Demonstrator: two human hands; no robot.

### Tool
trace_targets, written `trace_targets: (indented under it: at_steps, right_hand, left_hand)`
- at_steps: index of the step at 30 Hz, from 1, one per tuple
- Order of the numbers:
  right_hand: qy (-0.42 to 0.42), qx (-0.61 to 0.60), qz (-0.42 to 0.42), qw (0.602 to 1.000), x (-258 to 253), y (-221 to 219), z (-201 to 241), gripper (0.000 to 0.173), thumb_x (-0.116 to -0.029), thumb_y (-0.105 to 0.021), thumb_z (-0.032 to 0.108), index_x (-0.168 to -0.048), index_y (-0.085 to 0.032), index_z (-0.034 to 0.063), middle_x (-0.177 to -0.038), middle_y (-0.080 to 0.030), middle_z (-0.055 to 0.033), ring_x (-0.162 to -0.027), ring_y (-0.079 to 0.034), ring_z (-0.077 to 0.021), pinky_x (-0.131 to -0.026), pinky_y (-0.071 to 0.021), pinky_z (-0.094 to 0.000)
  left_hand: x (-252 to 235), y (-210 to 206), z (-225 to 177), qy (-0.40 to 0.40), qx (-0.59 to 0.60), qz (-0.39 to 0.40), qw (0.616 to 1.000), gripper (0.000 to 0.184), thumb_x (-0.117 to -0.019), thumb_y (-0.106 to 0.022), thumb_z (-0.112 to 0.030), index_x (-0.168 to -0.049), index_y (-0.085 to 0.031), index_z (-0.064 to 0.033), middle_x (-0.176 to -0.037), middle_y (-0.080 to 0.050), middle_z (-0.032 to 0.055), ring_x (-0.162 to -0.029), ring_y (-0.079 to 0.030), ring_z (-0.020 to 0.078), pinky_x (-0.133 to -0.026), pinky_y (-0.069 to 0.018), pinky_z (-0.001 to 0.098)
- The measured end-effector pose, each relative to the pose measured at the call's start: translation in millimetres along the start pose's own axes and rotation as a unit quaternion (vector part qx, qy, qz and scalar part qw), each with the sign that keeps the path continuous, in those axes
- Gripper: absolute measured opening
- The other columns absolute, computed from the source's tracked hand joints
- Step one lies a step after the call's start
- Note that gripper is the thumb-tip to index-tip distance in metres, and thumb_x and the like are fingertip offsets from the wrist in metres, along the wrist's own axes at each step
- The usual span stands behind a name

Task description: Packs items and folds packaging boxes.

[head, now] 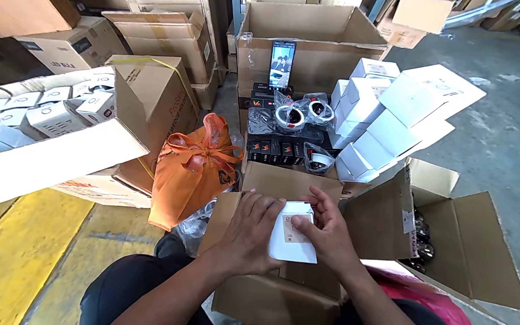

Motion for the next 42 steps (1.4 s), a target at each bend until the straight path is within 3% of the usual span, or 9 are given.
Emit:
trace_targets:
  at_steps: [5,10,14,18,24,28,32,37,42]
  right_hand:
    - [0.061,0.036,0.026,0.997,0.5,-0.5,6.4,0.094,-0.0817,-0.084,0.045,-0.149,-0.040,-0.0037,-0.132,-0.062,-0.0130,-0.101,-0.070,-0.0195,-0.082,-0.0625,-0.0331]
    - [0.083,0.033,0.018,0.996,1.7,0.4,6.1,0.084,-0.0864,-0.082,0.037,-0.147,-0.042,-0.0053,-0.129,-0.064,-0.0137,-0.100,-0.070,-0.0210,-0.081,-0.0632,-0.0339]
    - [0.087,0.065,0.026,0.994,3.2,-0.3,4.7,0.082,-0.0879,-0.080,0.040,-0.148,-0.043,-0.0028,-0.127,-0.064,-0.0112,-0.099,-0.069,-0.0181,-0.081,-0.0623,-0.0319]
    - [0.074,0.088,0.011,0.993,1.9,1.9,0.3,0.082,-0.0872,-0.079,0.043,-0.148,-0.045,-0.0011,-0.125,-0.065,-0.0094,-0.098,-0.068,-0.0163,-0.081,-0.0611,-0.0302]
    - [0.060,0.066,-0.009,0.996,-3.1,4.7,-5.1,0.096,-0.0742,-0.091,0.036,-0.148,-0.043,-0.0025,-0.117,-0.068,-0.0111,-0.089,-0.071,-0.0179,-0.073,-0.0630,-0.0313]
    - [0.045,0.035,-0.018,0.998,-3.5,3.5,-5.4,0.096,-0.0695,-0.093,0.027,-0.146,-0.044,-0.0040,-0.115,-0.067,-0.0126,-0.088,-0.071,-0.0192,-0.072,-0.0633,-0.0313]
    - [0.062,0.039,-0.008,0.997,-1.8,0.9,-2.4,0.096,-0.0702,-0.093,0.030,-0.145,-0.044,-0.0054,-0.118,-0.066,-0.0125,-0.088,-0.071,-0.0185,-0.072,-0.0628,-0.0303]
    - [0.033,0.133,0.031,0.990,-0.8,0.6,1.3,0.102,-0.0754,-0.084,0.057,-0.149,-0.041,0.0002,-0.126,-0.066,-0.0076,-0.096,-0.070,-0.0134,-0.077,-0.0608,-0.0291]
    - [0.006,0.091,0.051,0.994,-0.9,1.2,-0.7,0.095,-0.0804,-0.085,0.045,-0.151,-0.039,0.0017,-0.115,-0.071,-0.0061,-0.095,-0.072,-0.0151,-0.079,-0.0629,-0.0310]
  left_hand:
    - [1.3,0.7,4.1,-0.016,0.005,-0.038,0.999,0.096,-0.0628,-0.082,-0.065,-0.138,-0.054,-0.0135,-0.125,-0.062,0.0095,-0.124,-0.057,0.0272,-0.118,-0.0351,0.0549]
    - [0.5,1.3,8.6,-0.009,0.052,-0.006,0.999,0.113,-0.0654,-0.078,-0.078,-0.152,-0.041,-0.0155,-0.146,-0.053,0.0172,-0.138,-0.050,0.0312,-0.118,-0.0342,0.0604]
    - [-1.4,2.1,5.7,-0.021,0.053,0.004,0.998,0.106,-0.0699,-0.071,-0.083,-0.151,-0.048,-0.0183,-0.152,-0.049,0.0199,-0.141,-0.048,0.0338,-0.117,-0.0370,0.0580]
    - [-2.0,0.2,1.6,-0.056,0.019,0.005,0.998,0.091,-0.0752,-0.072,-0.077,-0.147,-0.055,-0.0233,-0.151,-0.052,0.0182,-0.141,-0.050,0.0328,-0.117,-0.0386,0.0579]
    - [-2.8,-5.2,3.4,0.000,0.057,0.068,0.996,0.097,-0.0707,-0.083,-0.064,-0.150,-0.052,-0.0184,-0.156,-0.049,0.0124,-0.145,-0.044,0.0316,-0.119,-0.0366,0.0563]
    - [-1.9,-4.4,1.1,-0.029,0.046,0.035,0.998,0.092,-0.0704,-0.083,-0.064,-0.144,-0.058,-0.0140,-0.148,-0.057,0.0118,-0.138,-0.052,0.0293,-0.118,-0.0387,0.0535]
    - [-1.5,-0.3,-0.3,-0.033,0.048,0.016,0.998,0.086,-0.0706,-0.083,-0.064,-0.137,-0.061,-0.0131,-0.139,-0.063,0.0085,-0.131,-0.057,0.0260,-0.114,-0.0430,0.0494]
    - [0.8,4.2,6.4,-0.028,0.047,-0.021,0.998,0.085,-0.0780,-0.076,-0.068,-0.139,-0.059,-0.0104,-0.133,-0.067,0.0095,-0.121,-0.063,0.0242,-0.104,-0.0498,0.0448]
    - [-4.7,9.3,13.4,-0.003,0.052,-0.002,0.999,0.106,-0.0737,-0.076,-0.074,-0.150,-0.049,-0.0058,-0.142,-0.061,0.0109,-0.131,-0.057,0.0257,-0.112,-0.0444,0.0499]
Point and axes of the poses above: each hand's wrist, its own x-axis away from the middle knuckle, its own y-axis out of the back of the hand, z = x × y, the point moved 4 cm from there along -x, towards the middle knuckle
